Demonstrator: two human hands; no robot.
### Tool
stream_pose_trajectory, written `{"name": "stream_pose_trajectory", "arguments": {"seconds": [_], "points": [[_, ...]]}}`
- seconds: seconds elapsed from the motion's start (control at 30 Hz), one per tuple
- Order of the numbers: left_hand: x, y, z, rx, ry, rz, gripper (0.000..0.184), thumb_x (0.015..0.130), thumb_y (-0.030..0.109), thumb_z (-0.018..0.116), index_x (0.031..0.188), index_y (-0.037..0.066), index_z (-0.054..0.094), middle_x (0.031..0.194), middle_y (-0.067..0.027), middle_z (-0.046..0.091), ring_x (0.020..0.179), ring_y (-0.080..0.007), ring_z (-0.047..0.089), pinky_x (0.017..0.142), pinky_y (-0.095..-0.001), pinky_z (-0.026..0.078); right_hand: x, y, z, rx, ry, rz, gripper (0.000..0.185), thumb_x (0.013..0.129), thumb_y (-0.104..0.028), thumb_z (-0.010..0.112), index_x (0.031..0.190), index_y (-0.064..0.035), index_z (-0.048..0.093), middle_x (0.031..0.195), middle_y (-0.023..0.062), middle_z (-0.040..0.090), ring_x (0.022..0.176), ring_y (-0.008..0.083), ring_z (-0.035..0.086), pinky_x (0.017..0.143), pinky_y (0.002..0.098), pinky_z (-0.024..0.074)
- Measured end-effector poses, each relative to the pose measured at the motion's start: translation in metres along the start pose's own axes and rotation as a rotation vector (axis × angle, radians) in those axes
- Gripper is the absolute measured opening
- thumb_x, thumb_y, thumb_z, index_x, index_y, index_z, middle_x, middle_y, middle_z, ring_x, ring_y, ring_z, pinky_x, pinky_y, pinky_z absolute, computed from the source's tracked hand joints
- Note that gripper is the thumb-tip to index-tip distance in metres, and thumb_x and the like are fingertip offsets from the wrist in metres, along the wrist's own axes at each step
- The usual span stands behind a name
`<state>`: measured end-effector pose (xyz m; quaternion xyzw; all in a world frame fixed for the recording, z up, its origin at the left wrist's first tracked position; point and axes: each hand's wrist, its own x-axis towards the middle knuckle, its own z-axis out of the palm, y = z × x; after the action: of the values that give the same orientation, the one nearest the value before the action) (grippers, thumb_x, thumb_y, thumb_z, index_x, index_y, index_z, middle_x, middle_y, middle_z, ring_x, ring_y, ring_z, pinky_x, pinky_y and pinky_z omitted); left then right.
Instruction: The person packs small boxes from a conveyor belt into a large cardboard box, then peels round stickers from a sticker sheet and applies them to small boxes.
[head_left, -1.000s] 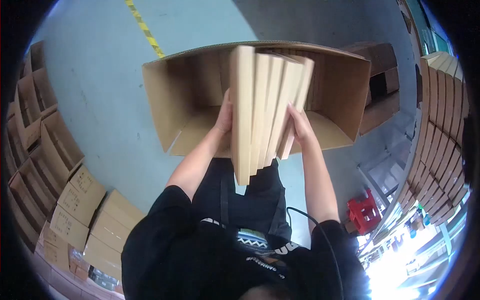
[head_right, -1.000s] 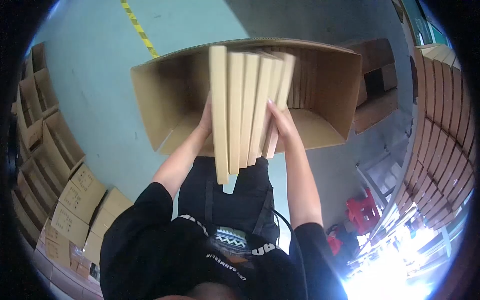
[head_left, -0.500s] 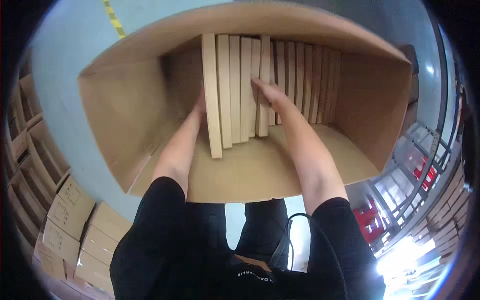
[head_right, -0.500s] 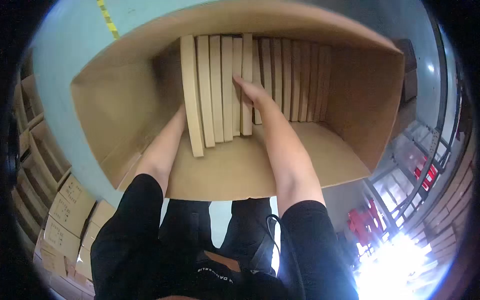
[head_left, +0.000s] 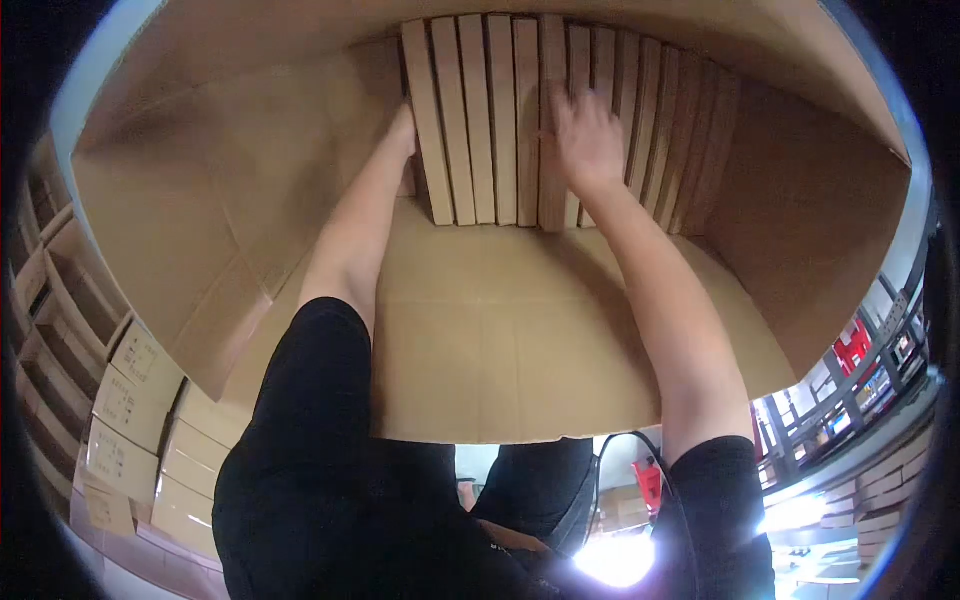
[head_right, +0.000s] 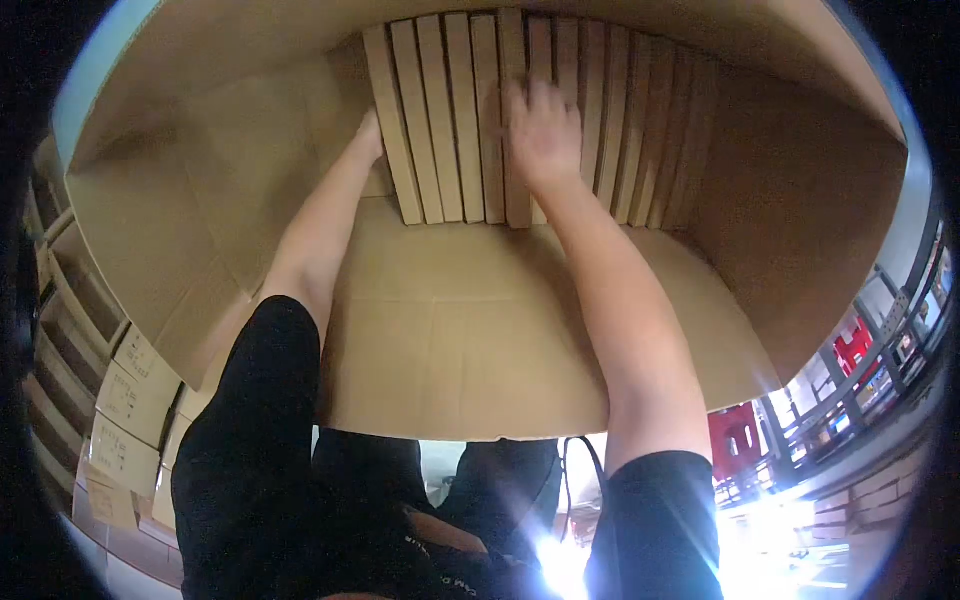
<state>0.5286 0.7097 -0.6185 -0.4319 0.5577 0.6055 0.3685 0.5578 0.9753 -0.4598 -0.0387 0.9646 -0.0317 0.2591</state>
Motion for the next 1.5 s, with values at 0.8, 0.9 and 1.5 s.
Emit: {"name": "stream_pose_trajectory", "arguments": {"seconds": [0.8, 0.9, 1.5], "points": [[0.055, -0.054, -0.040, 0.292, 0.178, 0.152, 0.080, 0.097, 0.060, 0.026, 0.144, -0.005, 0.032, 0.150, -0.0238, 0.032, 0.141, -0.0360, 0.028, 0.115, -0.0417, 0.022, -0.104, 0.014, -0.115, 0.264, 0.004, -0.250, 0.055, 0.099, -0.042, 0.040, 0.141, -0.0062, 0.039, 0.154, 0.0192, 0.024, 0.143, 0.0363, 0.022, 0.114, 0.0520, 0.0244], [0.007, -0.052, -0.045, 0.434, 0.176, 0.253, 0.076, 0.098, 0.055, 0.027, 0.141, -0.006, 0.036, 0.147, -0.0240, 0.036, 0.138, -0.0361, 0.032, 0.113, -0.0408, 0.025, -0.150, 0.018, -0.160, 0.284, 0.018, -0.248, 0.054, 0.099, -0.041, 0.041, 0.137, -0.0030, 0.045, 0.155, 0.0190, 0.023, 0.144, 0.0364, 0.021, 0.115, 0.0501, 0.0249], [-0.490, 0.007, 0.080, 0.860, -0.167, 0.707, 0.024, 0.090, 0.020, 0.059, 0.095, -0.003, 0.066, 0.092, -0.0093, 0.068, 0.088, -0.0180, 0.061, 0.082, -0.0317, 0.049, -0.743, 0.049, -0.372, 0.786, 0.860, 0.760, 0.029, 0.089, -0.004, 0.054, 0.116, 0.0010, 0.061, 0.125, 0.0200, 0.059, 0.117, 0.0354, 0.056, 0.099, 0.0402, 0.0447]]}}
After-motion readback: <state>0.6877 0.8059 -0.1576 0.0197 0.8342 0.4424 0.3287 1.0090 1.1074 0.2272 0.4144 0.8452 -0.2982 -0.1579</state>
